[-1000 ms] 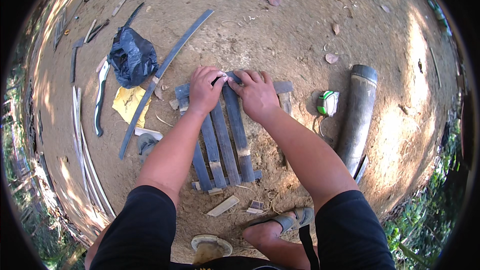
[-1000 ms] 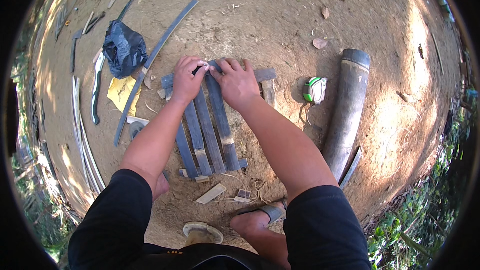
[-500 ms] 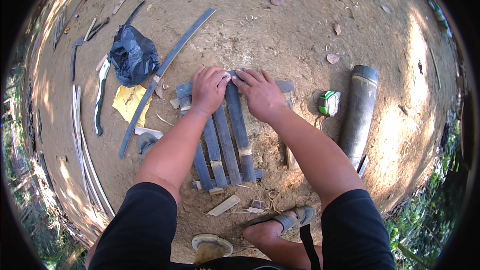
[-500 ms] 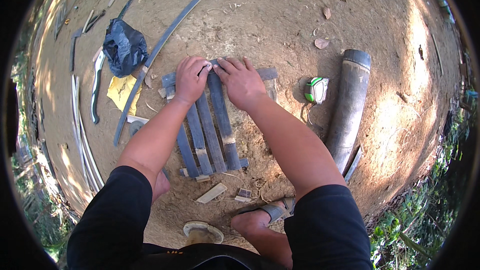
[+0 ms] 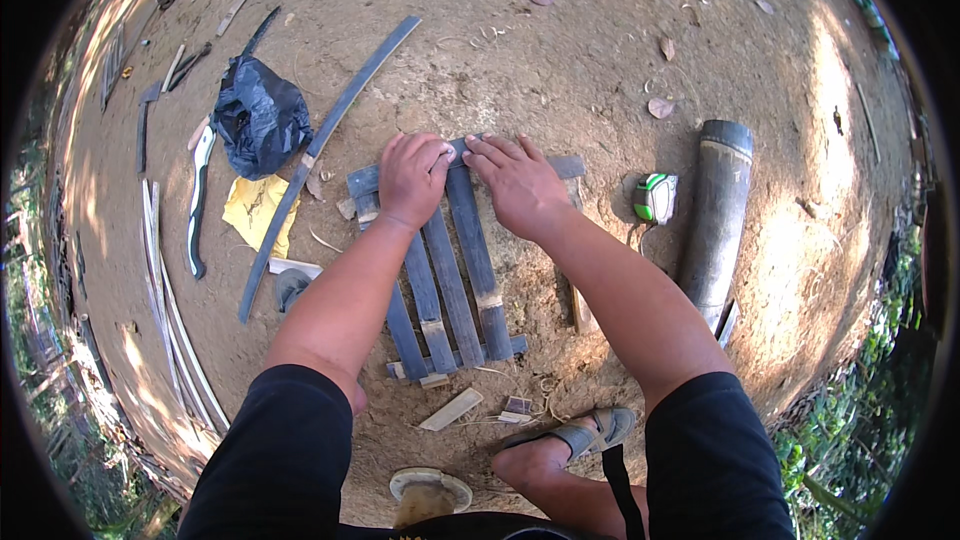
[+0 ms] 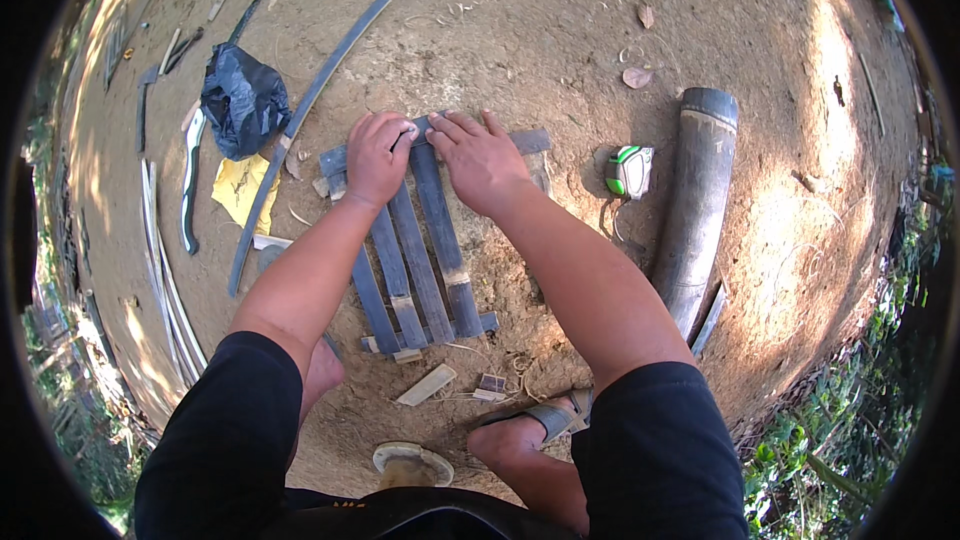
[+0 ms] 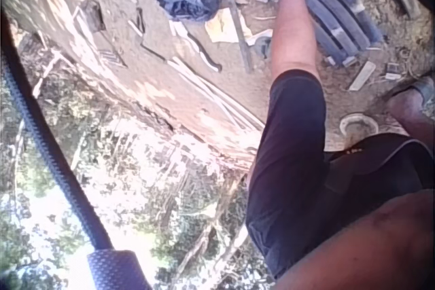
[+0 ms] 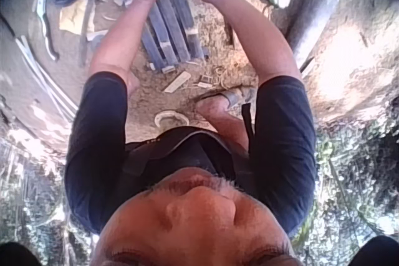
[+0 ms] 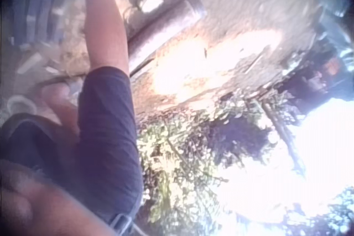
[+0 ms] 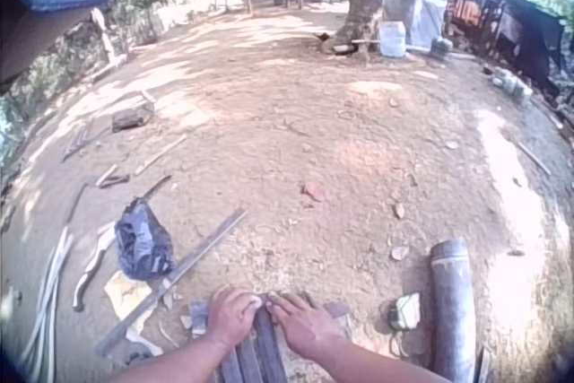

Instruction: The person aligns several bamboo slats under a horizontal piece, taps a small metal pin into one of the joints with a hatchet, and measures the assembly with a tape measure.

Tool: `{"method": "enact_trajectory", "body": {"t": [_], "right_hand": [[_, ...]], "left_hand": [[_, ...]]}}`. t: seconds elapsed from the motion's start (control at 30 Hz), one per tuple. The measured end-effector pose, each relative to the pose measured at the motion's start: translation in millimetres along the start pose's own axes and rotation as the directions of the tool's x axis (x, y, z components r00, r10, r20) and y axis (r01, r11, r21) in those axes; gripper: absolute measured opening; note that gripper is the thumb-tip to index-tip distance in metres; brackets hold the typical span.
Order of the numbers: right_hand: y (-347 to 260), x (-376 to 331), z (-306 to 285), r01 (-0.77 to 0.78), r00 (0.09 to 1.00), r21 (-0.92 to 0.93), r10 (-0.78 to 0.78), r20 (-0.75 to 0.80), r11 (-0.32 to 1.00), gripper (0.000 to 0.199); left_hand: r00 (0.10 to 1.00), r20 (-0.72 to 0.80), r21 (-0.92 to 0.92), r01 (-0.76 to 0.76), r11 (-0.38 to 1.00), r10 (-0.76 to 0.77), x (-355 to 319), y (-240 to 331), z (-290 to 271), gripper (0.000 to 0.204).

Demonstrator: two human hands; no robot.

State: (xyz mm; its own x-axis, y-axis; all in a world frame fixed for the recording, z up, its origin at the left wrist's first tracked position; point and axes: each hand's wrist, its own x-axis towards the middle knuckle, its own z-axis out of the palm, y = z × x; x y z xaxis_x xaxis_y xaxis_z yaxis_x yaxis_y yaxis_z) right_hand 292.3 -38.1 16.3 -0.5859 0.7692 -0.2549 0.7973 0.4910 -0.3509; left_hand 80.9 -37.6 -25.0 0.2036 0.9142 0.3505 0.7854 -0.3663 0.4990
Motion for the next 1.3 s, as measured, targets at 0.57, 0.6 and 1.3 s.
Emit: {"method": "enact_trajectory", "body": {"t": [0.57, 0.6, 1.3], "right_hand": [[-35, -182, 34, -0.703, 0.65, 0.336, 0.758, -0.055, 0.627, 0.074], [-34, -185, 37, -0.704, 0.658, 0.331, 0.752, -0.027, 0.628, 0.074], [-84, -127, 20, -0.338, 0.861, 0.628, 0.499, -0.094, 0.701, 0.055]], "left_hand": [[0.998, 0.016, -0.021, 0.068, 0.997, -0.068, -8, -4, 6, 0.008], [0.998, -0.005, -0.016, 0.055, 0.998, -0.055, -7, -2, 7, 0.007], [0.999, -0.006, -0.013, 0.037, 0.999, -0.037, -5, 0, 1, 0.007]]}}
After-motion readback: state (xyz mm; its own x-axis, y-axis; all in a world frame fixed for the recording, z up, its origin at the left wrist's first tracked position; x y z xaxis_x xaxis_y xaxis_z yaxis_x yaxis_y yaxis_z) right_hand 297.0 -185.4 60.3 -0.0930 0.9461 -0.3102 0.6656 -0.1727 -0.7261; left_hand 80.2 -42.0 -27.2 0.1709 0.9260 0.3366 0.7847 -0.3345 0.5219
